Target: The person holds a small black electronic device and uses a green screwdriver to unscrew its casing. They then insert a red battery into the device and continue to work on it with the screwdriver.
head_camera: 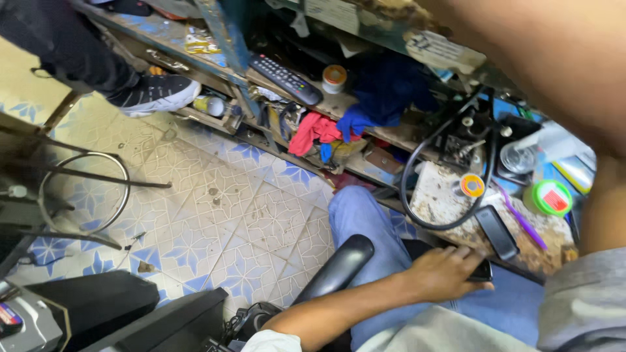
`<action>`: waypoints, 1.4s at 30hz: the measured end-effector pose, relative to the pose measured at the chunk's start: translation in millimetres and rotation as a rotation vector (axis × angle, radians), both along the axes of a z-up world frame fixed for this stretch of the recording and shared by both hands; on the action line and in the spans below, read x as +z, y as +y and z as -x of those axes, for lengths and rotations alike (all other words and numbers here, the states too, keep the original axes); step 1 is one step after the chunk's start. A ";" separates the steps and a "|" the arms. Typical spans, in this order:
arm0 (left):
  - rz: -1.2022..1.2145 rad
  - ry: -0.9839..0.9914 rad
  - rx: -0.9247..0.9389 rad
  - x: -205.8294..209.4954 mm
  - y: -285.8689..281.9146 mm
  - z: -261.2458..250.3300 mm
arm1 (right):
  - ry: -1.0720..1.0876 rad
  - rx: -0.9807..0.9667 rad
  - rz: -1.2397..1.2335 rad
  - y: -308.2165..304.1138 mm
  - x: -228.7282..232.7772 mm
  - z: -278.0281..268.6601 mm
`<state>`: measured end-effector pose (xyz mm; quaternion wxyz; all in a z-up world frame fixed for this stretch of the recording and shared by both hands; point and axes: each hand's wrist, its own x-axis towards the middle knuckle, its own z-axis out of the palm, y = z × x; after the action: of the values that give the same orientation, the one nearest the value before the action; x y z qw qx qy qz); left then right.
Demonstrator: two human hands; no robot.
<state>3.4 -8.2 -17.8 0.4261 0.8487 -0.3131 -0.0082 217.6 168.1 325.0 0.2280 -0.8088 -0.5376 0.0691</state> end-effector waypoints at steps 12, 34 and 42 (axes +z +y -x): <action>0.196 0.379 -0.040 41.3 22.5 2.5 | 0.284 -0.613 -0.041 -318.0 -106.0 171.4; 1.076 1.266 0.182 37.5 20.6 11.5 | -0.050 -1.218 -0.678 -380.1 -293.1 272.4; 1.112 1.300 0.199 38.5 21.5 13.0 | -0.058 -1.230 -0.689 -384.1 -297.3 272.9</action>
<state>-9.6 13.3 20.8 0.8733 0.3672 0.1100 -0.3006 -55.3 -216.0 27.7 0.4543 -0.8493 0.0201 -0.2680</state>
